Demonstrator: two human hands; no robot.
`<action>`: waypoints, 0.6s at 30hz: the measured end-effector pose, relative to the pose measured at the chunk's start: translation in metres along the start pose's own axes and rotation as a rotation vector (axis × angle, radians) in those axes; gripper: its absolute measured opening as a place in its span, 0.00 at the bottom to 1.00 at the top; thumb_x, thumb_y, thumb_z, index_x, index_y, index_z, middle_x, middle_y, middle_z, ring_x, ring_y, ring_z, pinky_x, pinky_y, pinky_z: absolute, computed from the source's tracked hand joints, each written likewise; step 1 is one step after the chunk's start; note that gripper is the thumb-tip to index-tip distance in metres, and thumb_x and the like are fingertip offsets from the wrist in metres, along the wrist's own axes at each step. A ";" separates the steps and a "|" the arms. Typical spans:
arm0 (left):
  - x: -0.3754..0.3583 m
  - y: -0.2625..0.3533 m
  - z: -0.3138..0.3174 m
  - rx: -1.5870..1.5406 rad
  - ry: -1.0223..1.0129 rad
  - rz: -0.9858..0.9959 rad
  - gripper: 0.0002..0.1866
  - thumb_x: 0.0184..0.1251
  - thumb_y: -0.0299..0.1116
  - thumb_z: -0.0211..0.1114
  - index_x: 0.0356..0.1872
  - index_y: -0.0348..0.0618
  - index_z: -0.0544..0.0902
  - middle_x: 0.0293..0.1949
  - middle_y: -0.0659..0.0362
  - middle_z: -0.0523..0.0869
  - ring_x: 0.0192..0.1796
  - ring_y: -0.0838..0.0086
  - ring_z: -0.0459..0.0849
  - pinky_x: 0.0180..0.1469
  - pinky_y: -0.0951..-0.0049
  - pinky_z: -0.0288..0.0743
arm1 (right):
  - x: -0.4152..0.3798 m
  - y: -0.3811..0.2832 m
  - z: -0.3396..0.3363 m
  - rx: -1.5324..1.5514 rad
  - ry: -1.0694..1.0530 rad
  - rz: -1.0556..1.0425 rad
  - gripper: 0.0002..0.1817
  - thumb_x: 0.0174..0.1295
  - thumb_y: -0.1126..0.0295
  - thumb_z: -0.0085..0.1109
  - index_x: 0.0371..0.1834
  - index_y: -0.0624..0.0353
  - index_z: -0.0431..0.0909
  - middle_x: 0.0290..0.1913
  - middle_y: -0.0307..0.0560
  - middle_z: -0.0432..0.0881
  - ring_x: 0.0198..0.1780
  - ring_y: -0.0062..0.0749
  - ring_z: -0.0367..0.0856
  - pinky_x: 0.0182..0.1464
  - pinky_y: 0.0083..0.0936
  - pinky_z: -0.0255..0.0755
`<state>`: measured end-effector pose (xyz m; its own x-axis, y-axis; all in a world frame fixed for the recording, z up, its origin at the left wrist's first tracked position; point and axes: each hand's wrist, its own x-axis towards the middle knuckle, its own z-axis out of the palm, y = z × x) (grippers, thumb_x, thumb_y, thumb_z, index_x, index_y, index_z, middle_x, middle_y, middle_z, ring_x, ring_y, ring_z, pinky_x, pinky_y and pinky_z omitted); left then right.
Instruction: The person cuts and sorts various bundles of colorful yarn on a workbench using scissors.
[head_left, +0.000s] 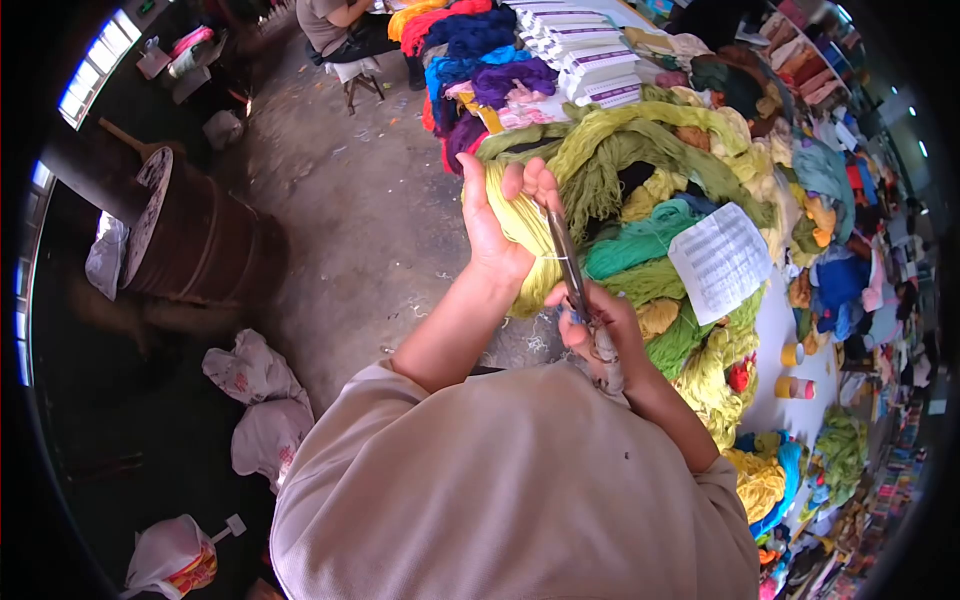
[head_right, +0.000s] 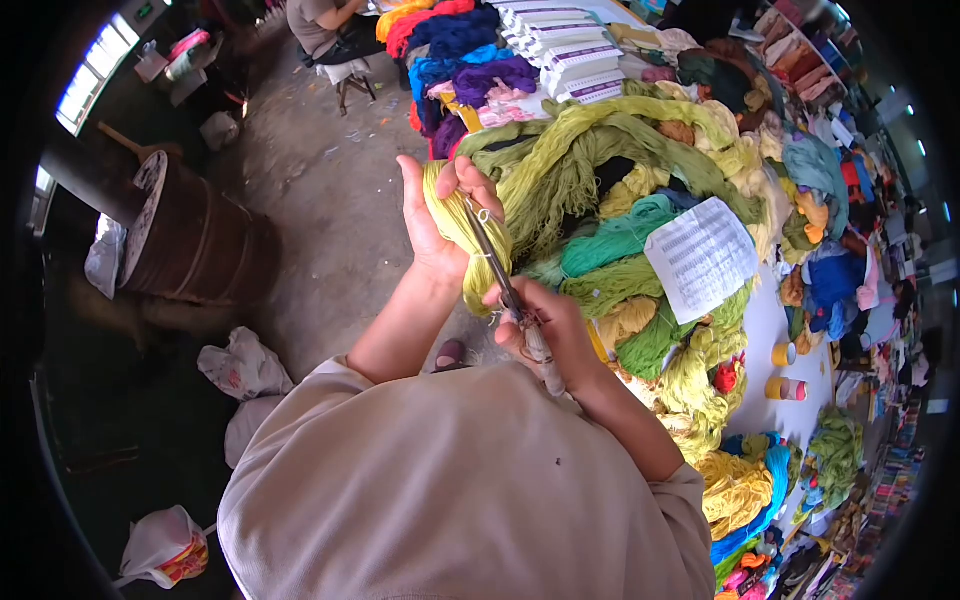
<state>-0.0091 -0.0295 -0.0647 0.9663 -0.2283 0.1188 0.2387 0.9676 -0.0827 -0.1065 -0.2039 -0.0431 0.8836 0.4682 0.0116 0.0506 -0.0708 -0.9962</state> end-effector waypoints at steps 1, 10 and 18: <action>0.000 0.000 -0.001 -0.001 0.000 -0.002 0.34 0.66 0.69 0.59 0.18 0.46 0.72 0.36 0.62 0.89 0.42 0.71 0.87 0.45 0.67 0.84 | 0.002 0.000 0.000 -0.001 0.002 0.000 0.22 0.61 0.53 0.72 0.48 0.55 0.79 0.27 0.27 0.70 0.27 0.11 0.65 0.29 0.15 0.59; 0.001 0.009 -0.011 -0.049 -0.221 -0.130 0.35 0.69 0.70 0.53 0.17 0.47 0.73 0.45 0.55 0.90 0.49 0.66 0.86 0.47 0.67 0.81 | 0.015 -0.011 -0.001 -0.188 0.297 -0.331 0.18 0.59 0.79 0.67 0.53 0.59 0.78 0.32 0.38 0.81 0.29 0.17 0.75 0.34 0.17 0.71; -0.006 -0.005 -0.003 0.171 -0.069 -0.064 0.36 0.71 0.71 0.45 0.19 0.49 0.77 0.70 0.50 0.74 0.76 0.57 0.65 0.78 0.49 0.53 | 0.046 0.009 -0.023 -0.209 0.142 -0.183 0.20 0.61 0.78 0.64 0.56 0.53 0.75 0.37 0.39 0.81 0.38 0.23 0.80 0.44 0.23 0.76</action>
<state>-0.0155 -0.0331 -0.0676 0.9394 -0.2878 0.1862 0.2741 0.9569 0.0961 -0.0547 -0.2036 -0.0492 0.9063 0.3633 0.2161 0.2968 -0.1831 -0.9372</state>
